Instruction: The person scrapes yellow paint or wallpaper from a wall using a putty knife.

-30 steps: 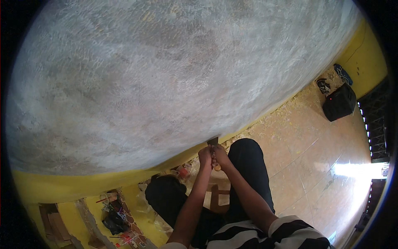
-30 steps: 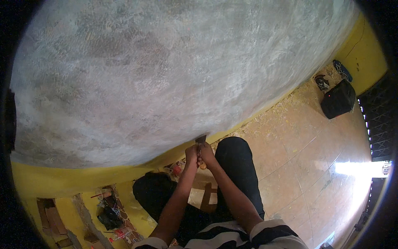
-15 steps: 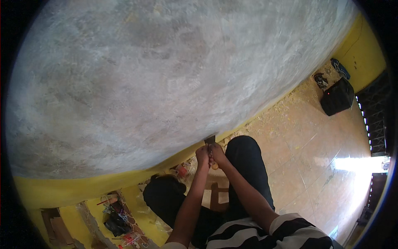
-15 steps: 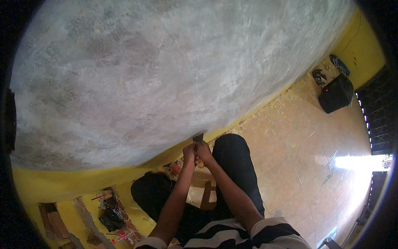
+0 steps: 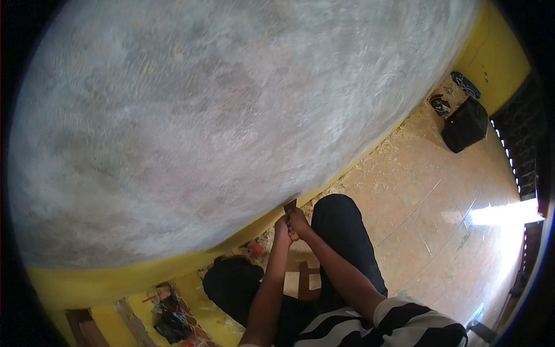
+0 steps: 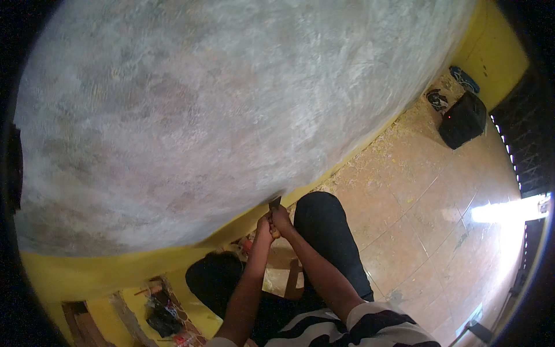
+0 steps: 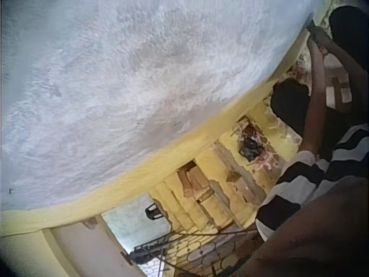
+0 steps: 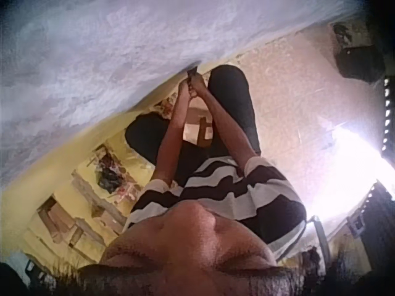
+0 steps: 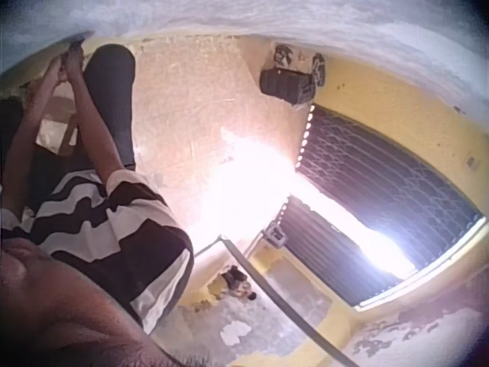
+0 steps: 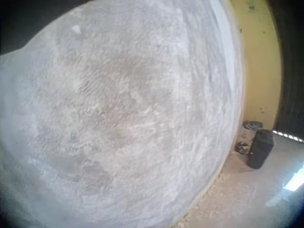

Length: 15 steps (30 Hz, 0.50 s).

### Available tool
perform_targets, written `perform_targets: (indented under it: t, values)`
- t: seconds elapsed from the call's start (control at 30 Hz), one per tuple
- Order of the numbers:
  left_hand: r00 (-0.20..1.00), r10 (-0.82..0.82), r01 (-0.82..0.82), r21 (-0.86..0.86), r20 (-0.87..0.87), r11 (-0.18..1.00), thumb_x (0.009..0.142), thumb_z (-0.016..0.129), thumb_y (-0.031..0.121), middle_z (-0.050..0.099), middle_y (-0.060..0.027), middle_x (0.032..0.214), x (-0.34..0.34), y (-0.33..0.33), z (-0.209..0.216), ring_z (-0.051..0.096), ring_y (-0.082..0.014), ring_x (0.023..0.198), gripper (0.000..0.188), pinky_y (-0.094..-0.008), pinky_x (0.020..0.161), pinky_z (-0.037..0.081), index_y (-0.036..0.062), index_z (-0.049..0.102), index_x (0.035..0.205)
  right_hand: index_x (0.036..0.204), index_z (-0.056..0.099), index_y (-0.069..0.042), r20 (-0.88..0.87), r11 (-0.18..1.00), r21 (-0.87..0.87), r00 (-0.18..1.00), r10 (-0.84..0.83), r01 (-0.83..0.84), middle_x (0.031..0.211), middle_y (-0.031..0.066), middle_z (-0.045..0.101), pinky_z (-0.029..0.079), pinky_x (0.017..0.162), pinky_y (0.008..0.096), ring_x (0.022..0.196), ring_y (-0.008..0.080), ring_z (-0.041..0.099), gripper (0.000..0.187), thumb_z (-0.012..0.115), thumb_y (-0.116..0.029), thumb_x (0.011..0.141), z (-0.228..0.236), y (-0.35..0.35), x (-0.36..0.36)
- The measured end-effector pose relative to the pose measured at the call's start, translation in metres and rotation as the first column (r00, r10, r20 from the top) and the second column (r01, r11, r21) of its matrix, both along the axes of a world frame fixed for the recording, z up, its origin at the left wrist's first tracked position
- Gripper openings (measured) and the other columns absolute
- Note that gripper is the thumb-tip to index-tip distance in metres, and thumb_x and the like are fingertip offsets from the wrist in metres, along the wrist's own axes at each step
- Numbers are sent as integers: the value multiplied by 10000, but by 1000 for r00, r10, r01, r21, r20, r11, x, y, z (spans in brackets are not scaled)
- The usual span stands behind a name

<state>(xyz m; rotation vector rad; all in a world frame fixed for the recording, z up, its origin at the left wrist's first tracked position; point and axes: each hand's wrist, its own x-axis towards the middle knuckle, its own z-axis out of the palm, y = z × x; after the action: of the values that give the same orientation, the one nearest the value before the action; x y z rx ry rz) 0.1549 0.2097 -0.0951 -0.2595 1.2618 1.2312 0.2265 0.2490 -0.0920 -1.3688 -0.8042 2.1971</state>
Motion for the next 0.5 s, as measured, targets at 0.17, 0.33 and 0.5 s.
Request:
perform_targets:
  t: [0.17, 0.33, 0.5]
  values:
    - [967, -51, 27, -98, -248, 995, 873, 502, 245, 339, 51, 459, 23, 6, 39, 268, -67, 316, 306, -229, 279, 200, 168, 422, 587, 849, 434, -27, -4, 998, 58, 1000, 7, -7, 604, 79, 462, 409, 436, 315, 455, 172, 464, 171, 355, -168, 907, 18, 3, 19]
    - [958, -16, -25, -139, -286, 990, 862, 536, 230, 333, 45, 441, 26, 4, 35, 252, -76, 319, 291, -249, 300, 204, 140, 473, 593, 815, 435, -16, -53, 1000, -1, 998, 30, -30, 601, 87, 465, 424, 466, 351, 472, 198, 486, 223, 376, -204, 920, 30, 4, 23]
    - [969, 0, -13, -53, -247, 999, 873, 524, 215, 326, 44, 448, 31, 8, 25, 241, -79, 319, 303, -242, 305, 204, 132, 473, 586, 829, 425, -7, 159, 959, 263, 985, 65, -105, 621, 103, 471, 429, 522, 346, 565, 207, 525, 205, 373, -186, 915, -7, 4, 23]
